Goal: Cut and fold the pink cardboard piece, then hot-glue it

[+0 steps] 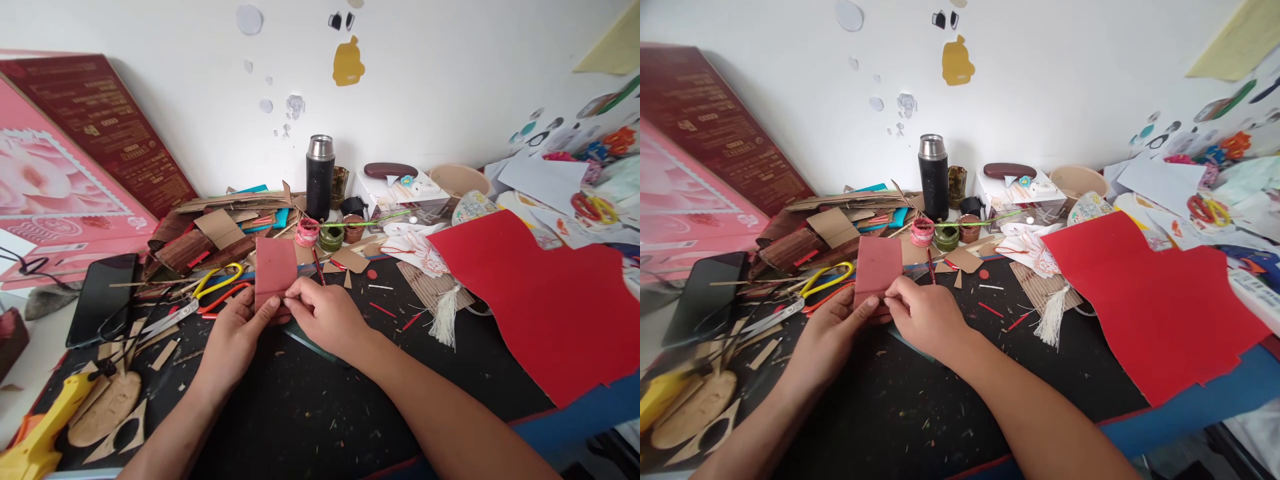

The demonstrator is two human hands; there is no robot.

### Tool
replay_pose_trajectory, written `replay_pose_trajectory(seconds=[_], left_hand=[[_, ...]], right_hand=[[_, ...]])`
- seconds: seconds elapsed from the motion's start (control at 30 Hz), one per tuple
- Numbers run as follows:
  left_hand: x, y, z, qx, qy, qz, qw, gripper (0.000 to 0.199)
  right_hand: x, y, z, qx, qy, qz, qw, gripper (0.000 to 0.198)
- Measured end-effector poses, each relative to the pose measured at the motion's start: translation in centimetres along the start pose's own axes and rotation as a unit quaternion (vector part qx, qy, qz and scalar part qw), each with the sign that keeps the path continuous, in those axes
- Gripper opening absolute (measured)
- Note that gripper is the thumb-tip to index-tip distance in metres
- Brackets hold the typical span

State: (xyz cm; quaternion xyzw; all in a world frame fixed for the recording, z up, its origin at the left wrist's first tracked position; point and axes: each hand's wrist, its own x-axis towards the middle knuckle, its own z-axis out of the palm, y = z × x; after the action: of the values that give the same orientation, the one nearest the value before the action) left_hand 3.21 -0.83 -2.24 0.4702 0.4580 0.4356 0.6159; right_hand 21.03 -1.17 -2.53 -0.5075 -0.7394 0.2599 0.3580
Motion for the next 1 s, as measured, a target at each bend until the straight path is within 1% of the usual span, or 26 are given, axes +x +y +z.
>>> replay_pose_trajectory(seconds=[0.07,0.23,0.4,0.5,0.87,1.0], left_hand=[[0.04,-0.12,0.07,-0.012,0.006,0.006,1.0,0.055],[0.18,-0.3,-0.01,-0.038,0.023,0.002,0.999,0.055],[0.23,-0.41,-0.25,-0.03,0.0,-0.008,1.0,0.055],[0.2,-0.41,-0.26,-0.022,-0.009,-0.005,1.0,0.055],[0.23,-0.06,-0.26,0.011,-0.012,-0.012,1.0,0.051],[0.3,-0.3,-0.22,-0.009,0.0,-0.012,1.0,0.052]], right_hand=[[0.02,-0.06,0.06,0.006,-0.001,0.004,1.0,0.002],[0.24,-0.16,-0.1,-0.009,-0.015,0.008,1.0,0.013],[0.25,-0.04,-0.19,0.009,-0.008,0.007,1.0,0.006],[0.24,0.07,-0.14,0.021,0.0,0.016,1.0,0.007],[0.3,-0.17,-0.26,0.068,-0.014,0.023,0.997,0.005],[0.28,0.0,-0.01,0.088,-0.011,0.026,0.996,0.003]])
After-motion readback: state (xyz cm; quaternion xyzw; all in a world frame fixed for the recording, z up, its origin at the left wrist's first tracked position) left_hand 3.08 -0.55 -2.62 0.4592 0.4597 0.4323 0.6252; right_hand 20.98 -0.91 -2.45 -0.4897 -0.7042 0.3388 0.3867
